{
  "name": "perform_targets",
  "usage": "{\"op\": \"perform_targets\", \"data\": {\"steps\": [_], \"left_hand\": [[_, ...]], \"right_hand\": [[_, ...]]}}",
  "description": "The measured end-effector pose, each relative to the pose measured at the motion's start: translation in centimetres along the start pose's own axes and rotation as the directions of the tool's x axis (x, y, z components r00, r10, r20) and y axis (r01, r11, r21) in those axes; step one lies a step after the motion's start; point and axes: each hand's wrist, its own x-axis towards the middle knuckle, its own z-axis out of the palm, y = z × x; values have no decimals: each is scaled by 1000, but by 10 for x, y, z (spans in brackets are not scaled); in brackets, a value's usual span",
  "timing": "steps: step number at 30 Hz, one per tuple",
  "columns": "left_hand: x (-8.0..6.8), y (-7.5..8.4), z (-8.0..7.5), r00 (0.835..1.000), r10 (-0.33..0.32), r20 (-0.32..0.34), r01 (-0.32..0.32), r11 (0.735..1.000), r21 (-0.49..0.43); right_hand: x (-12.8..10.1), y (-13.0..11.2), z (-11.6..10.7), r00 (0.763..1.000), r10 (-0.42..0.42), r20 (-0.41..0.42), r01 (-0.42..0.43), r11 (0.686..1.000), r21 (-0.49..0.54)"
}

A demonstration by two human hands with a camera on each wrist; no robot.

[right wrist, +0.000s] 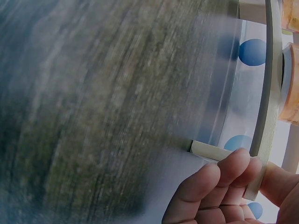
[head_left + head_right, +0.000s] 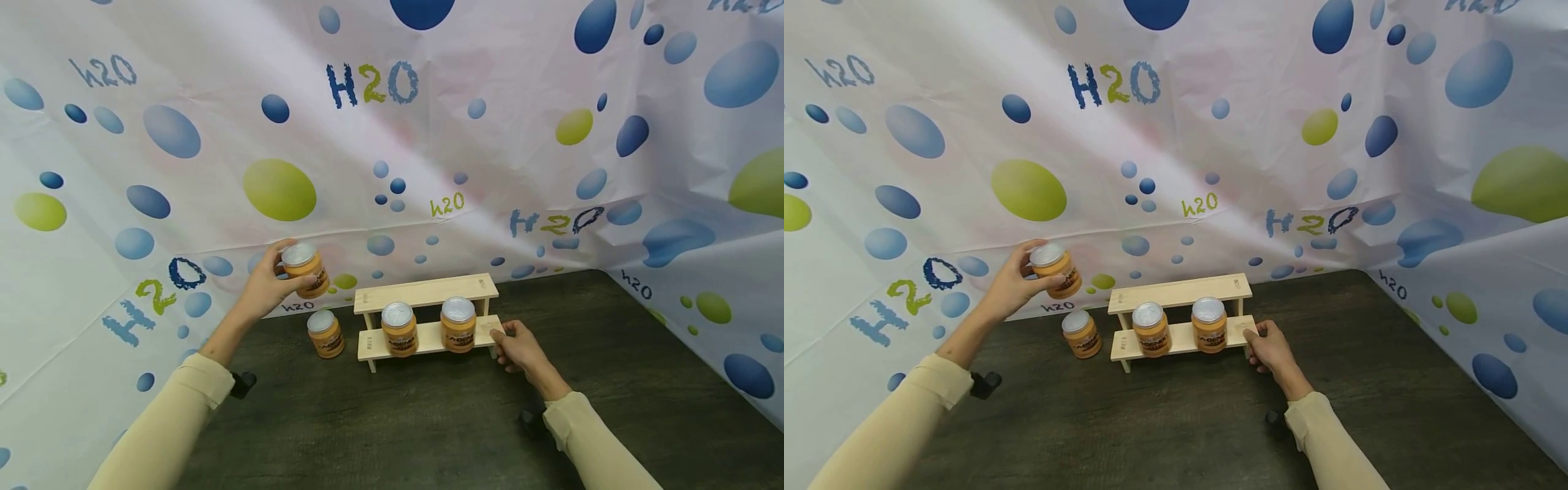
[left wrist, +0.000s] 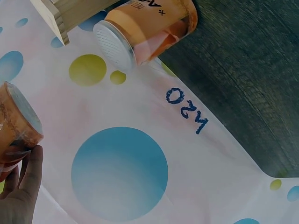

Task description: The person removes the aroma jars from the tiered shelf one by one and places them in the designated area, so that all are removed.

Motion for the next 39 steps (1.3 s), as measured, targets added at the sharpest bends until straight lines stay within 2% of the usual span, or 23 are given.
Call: {"op": "perform_targets", "data": {"steps": [12, 31, 39], "left_hand": [[-4, -9, -5, 1000, 10, -18, -11, 1000, -1], [-17, -28, -13, 998, -33, -48, 33, 999, -2], [-22, -35, -14, 998, -38, -58, 40, 999, 28]], "right_hand": [[-2, -2, 0, 1000, 2, -1, -2, 1000, 1], [-1, -3, 1, 1000, 8, -2, -8, 1000, -13], [-1, -2, 1, 1000, 12, -1, -12, 1000, -8]]}}
